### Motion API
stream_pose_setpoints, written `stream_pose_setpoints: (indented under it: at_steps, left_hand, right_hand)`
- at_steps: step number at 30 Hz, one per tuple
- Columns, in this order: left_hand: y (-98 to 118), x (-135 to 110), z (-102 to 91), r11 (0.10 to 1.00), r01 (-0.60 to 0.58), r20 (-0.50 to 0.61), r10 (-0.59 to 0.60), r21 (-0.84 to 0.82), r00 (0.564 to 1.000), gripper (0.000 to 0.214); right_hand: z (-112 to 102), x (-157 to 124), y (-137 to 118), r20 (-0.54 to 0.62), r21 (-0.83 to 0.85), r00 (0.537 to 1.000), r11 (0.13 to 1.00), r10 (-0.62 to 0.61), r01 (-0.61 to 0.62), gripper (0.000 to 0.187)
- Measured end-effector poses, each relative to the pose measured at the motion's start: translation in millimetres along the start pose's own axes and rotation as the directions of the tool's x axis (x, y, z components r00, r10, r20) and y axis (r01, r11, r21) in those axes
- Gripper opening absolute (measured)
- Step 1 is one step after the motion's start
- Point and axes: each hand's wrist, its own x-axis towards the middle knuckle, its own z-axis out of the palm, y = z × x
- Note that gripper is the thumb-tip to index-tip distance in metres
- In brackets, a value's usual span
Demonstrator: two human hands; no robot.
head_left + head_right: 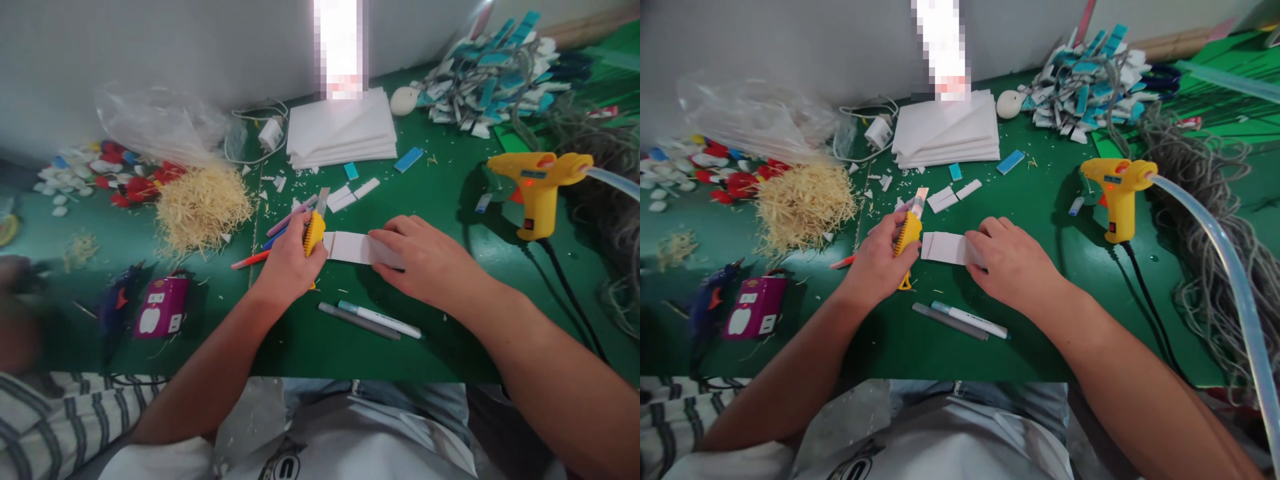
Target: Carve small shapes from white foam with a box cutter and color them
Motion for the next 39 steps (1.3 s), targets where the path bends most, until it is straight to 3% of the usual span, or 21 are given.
stream_pose_setpoints:
  at_steps: [19, 30, 35, 39]
  left_hand:
    - [-10.5, 2.0, 9.2, 0.984, -0.130, 0.009, 0.133, -0.122, 0.991, 0.048]
    - [-4.2, -4.3, 7.6, 0.988, -0.133, 0.002, 0.133, -0.073, 0.991, 0.046]
    - [-4.3, -3.2, 5.7, 0.990, -0.134, -0.006, 0.134, -0.039, 0.991, 0.046]
    - [-5.1, 0.1, 1.8, 0.983, -0.161, -0.051, 0.165, 0.087, 0.985, 0.049]
  right_hand:
    - [1.3, 7.0, -5.5, 0.042, 0.019, 0.999, 0.999, -0.031, 0.030, 0.044]
    - [16.2, 13.8, -7.5, -0.096, 0.032, 0.990, 0.994, -0.103, 0.106, 0.058]
    - [17.7, 18.3, -7.8, -0.093, 0.073, 0.987, 0.988, -0.133, 0.140, 0.054]
    - [15.3, 19.8, -9.6, -0.097, 0.065, 0.988, 0.990, -0.122, 0.128, 0.058]
